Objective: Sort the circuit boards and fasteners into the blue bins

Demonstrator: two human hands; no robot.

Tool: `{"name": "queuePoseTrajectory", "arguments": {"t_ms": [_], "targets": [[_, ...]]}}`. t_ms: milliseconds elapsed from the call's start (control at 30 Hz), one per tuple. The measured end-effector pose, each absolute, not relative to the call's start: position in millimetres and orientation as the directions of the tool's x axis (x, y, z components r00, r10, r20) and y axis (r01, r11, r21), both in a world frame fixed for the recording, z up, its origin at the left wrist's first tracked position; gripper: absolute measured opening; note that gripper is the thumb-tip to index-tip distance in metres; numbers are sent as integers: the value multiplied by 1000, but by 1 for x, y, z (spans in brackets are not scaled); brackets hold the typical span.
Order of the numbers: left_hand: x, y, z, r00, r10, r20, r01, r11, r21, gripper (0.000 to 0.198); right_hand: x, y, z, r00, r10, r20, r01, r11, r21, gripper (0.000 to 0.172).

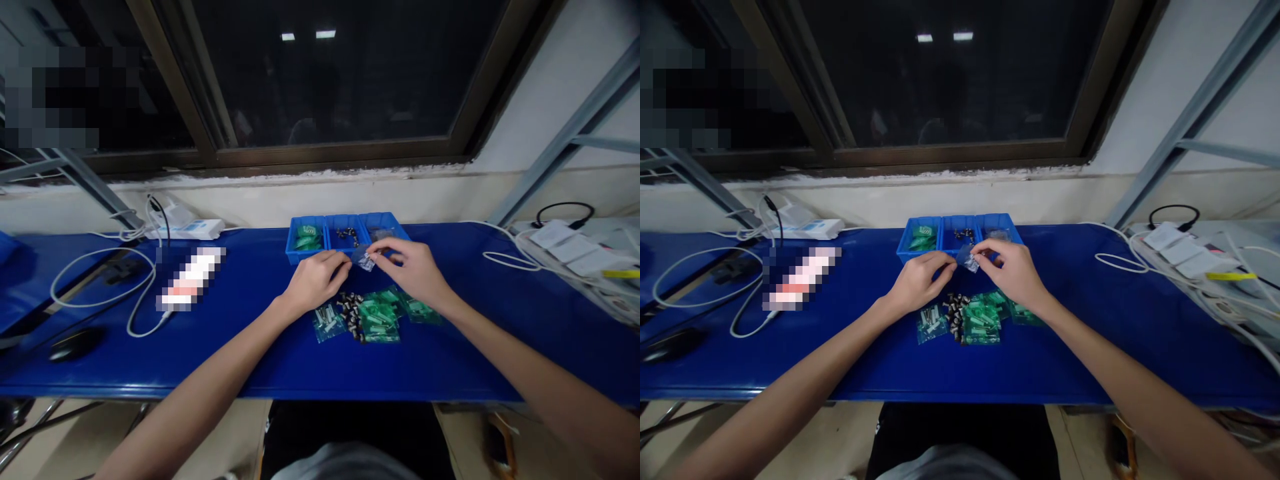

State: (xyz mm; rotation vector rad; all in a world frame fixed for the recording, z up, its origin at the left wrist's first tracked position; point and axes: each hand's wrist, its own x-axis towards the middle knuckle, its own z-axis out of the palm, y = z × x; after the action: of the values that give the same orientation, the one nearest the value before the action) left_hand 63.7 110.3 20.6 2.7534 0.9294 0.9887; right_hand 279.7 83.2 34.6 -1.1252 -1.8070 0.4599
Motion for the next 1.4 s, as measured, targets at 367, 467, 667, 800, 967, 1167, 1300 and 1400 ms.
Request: {"name": "queuePoseTrajectory", "arguments": {"t_ms": [367,467,667,800,967,1167,1300,1400], "targets": [[58,117,21,596,616,515,605,-767,216,21,319,117,22,-141,766,627,866,402,-297,31],[50,124,25,673,598,435,578,-793,195,21,308,106,31,-172,750,639,801,484,-354,26],[33,136,34,719,620,314,547,-783,295,20,297,102,29,-202,944,259,368,319,-874,24],[36,132,35,679,595,429,577,-795,189,22,307,116,19,-214,970,119,-46,112,-993,21],[43,131,27,577,592,563,706,-708,20,26,316,124,18,-275,960,48,-327,-47,-944,16],[42,138,18,568,584,580,723,-691,-12,28,316,124,21,-208,973,97,-395,7,-919,16],[42,142,14,543,585,603,698,-713,64,27,316,126,23,-202,972,116,-286,54,-957,14],[43,145,11,528,587,614,679,-726,110,26,315,126,22,-198,975,106,-226,59,-972,16]]}}
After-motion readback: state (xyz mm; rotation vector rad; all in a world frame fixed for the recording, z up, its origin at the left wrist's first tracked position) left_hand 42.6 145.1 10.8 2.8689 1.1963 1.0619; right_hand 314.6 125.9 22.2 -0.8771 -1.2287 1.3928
